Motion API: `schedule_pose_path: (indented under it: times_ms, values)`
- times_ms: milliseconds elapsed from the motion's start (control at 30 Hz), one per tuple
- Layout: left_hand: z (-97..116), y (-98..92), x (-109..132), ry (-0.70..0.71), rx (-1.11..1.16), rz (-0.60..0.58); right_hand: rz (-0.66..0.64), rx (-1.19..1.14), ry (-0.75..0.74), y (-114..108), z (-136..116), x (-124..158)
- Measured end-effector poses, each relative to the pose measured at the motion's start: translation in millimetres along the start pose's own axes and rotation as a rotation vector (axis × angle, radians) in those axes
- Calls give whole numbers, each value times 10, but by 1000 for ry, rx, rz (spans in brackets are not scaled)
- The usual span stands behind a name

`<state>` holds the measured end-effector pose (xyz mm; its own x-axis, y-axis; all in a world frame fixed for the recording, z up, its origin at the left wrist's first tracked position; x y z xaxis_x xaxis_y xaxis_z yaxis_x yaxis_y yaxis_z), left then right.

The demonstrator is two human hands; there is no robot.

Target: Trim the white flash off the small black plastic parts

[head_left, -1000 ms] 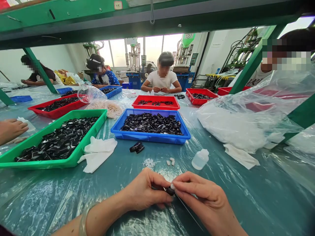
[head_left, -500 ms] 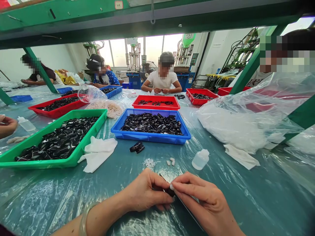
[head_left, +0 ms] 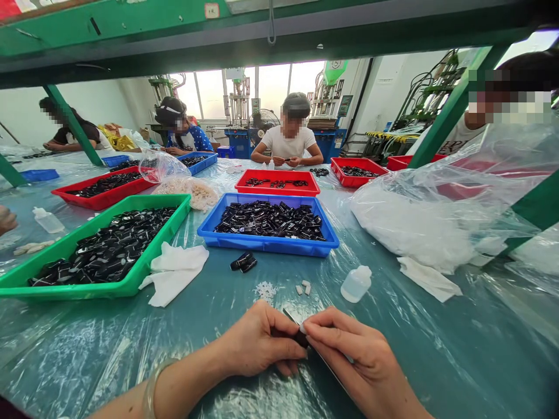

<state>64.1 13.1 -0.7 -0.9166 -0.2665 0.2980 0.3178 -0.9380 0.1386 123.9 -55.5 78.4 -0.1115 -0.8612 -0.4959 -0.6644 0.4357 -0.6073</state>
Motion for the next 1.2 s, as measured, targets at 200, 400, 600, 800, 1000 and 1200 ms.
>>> schedule_pose_path:
  times_ms: [200, 400, 600, 800, 1000, 1200]
  values:
    - [4, -13, -1, -5, -12, 23, -9, 15, -4, 4, -4, 9]
    - [10, -7, 8, -7, -31, 17, -51, 17, -21, 32, -6, -17]
    - [7, -2, 8, -8, -33, 8, -75, 2, -14, 49, 14, -3]
    - [13, -32, 16, 5, -24, 20, -67, -51, 5, 54, 6, -15]
    - [74, -68, 5, 27, -25, 29, -51, -76, 23, 80, 34, 6]
    - [390, -489, 103, 154, 13, 250, -35, 55, 137, 125, 293, 59]
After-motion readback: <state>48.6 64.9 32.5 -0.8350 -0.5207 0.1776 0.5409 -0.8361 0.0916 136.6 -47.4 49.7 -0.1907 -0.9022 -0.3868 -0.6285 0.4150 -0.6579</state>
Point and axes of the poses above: each hand's wrist, its own x-axis away from the middle knuckle, its own y-axis out of the palm, z = x × y, the point moved 9 cm from there along -x, towards the middle knuckle, and after that the axes turned 6 degrees about x, right-handed, at the moved point
